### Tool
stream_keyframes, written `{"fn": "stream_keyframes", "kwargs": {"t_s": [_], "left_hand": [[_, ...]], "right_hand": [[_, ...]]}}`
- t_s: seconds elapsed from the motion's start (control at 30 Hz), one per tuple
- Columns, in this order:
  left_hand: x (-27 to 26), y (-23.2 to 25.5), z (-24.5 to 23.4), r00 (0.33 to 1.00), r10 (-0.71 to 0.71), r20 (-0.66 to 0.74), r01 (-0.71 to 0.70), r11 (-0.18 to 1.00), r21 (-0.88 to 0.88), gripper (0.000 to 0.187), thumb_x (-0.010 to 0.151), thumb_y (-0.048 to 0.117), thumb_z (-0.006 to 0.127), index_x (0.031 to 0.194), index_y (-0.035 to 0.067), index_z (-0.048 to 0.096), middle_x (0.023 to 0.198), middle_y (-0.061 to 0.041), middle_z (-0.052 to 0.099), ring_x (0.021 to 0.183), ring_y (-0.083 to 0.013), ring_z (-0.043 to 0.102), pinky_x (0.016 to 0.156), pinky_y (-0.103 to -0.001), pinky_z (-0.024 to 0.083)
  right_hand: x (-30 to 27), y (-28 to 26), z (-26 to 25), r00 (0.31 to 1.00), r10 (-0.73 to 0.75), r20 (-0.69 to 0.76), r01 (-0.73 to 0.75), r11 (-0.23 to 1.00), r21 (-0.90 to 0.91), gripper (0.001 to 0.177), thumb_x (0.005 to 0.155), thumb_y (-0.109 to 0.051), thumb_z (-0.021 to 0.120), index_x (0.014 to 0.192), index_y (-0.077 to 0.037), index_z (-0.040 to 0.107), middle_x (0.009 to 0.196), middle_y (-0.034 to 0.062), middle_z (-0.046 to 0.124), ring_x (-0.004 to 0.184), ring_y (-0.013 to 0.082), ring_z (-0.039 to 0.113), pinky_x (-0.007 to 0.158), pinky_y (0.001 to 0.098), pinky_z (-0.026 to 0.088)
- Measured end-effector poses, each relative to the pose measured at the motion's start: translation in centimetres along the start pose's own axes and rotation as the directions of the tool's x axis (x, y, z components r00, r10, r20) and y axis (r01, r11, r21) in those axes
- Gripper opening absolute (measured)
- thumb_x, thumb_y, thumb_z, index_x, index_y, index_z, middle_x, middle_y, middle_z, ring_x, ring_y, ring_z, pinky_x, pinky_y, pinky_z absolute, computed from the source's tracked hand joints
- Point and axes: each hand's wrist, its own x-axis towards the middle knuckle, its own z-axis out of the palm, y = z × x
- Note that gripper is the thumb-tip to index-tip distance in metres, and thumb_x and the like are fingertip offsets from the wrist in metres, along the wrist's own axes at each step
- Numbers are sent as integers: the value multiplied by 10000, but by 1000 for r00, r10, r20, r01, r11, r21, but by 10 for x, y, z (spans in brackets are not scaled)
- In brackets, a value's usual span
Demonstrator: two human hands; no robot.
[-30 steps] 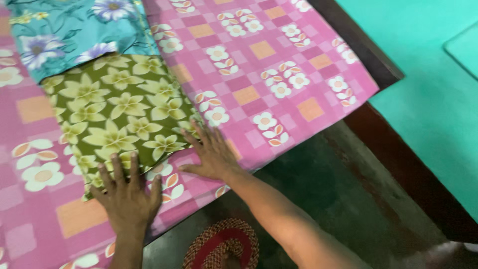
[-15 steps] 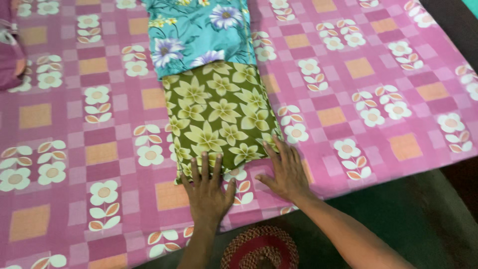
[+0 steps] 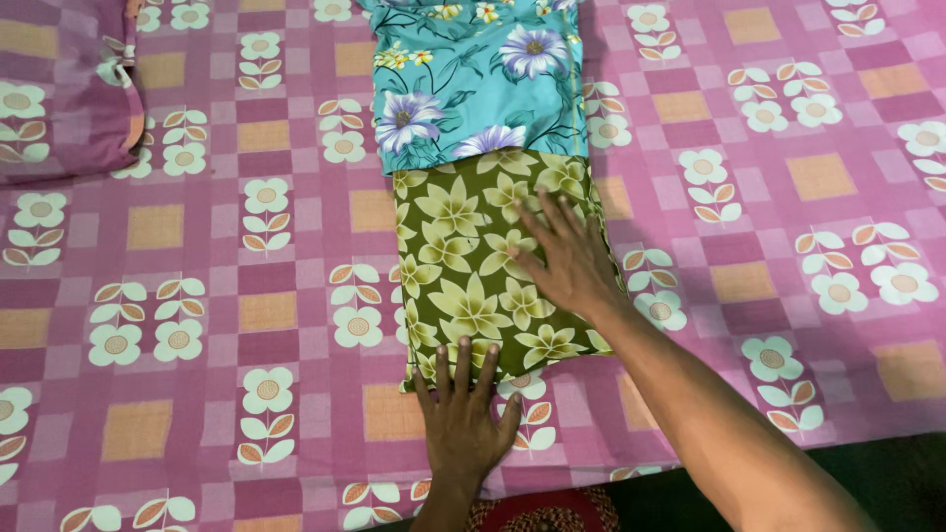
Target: The person stuffs a green pillow into a blue floral pillowcase, adjusting the fabric and smoothing the surface by hand.
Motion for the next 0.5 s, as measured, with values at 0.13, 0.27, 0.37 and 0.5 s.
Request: {"fn": "stream_keyframes", "kwargs": {"t_s": [0.13, 0.27, 0.37, 0.5], "left_hand": [[-1, 1, -6, 999, 8, -40, -9, 999, -38, 685, 961, 610, 436, 1571, 314, 344, 1679, -69, 190, 1565, -321, 99, 1223, -652, 48], [6, -2, -3, 1000, 3, 24, -2, 999, -49, 700, 935, 578, 513, 1548, 263, 391, 1636, -127, 237, 1526, -363, 135, 1179, -687, 73], [5, 0, -6, 998, 13, -55, -16, 999, -50, 696, 932, 572, 545, 1545, 272, 411, 1637, -115, 271, 1523, -364, 174, 1185, -691, 93], [6, 0, -5, 998, 10, -57, -14, 997, -71, 696, 931, 574, 556, 1538, 260, 425, 1626, -121, 285, 1510, -386, 200, 1180, -693, 108]], "right_hand": [[48, 9, -5, 844, 511, 164, -537, 802, 262, 810, 977, -704, 291, 1632, -278, 78, 1686, 175, 120, 1516, 386, 240, 1160, 576, 311], [45, 2, 8, 900, 419, -119, -395, 901, 182, 706, 1049, -546, 355, 1637, -183, 205, 1644, 235, 266, 1485, 416, 352, 1173, 573, 306], [51, 9, 13, 944, -98, -316, 94, 995, -30, 530, 1112, -316, 334, 1628, -195, 329, 1651, 191, 371, 1518, 371, 425, 1274, 526, 313], [89, 21, 21, 961, -247, -121, 243, 969, -50, 567, 1057, -395, 404, 1553, -120, 410, 1592, 186, 424, 1458, 380, 402, 1223, 559, 266]]}}
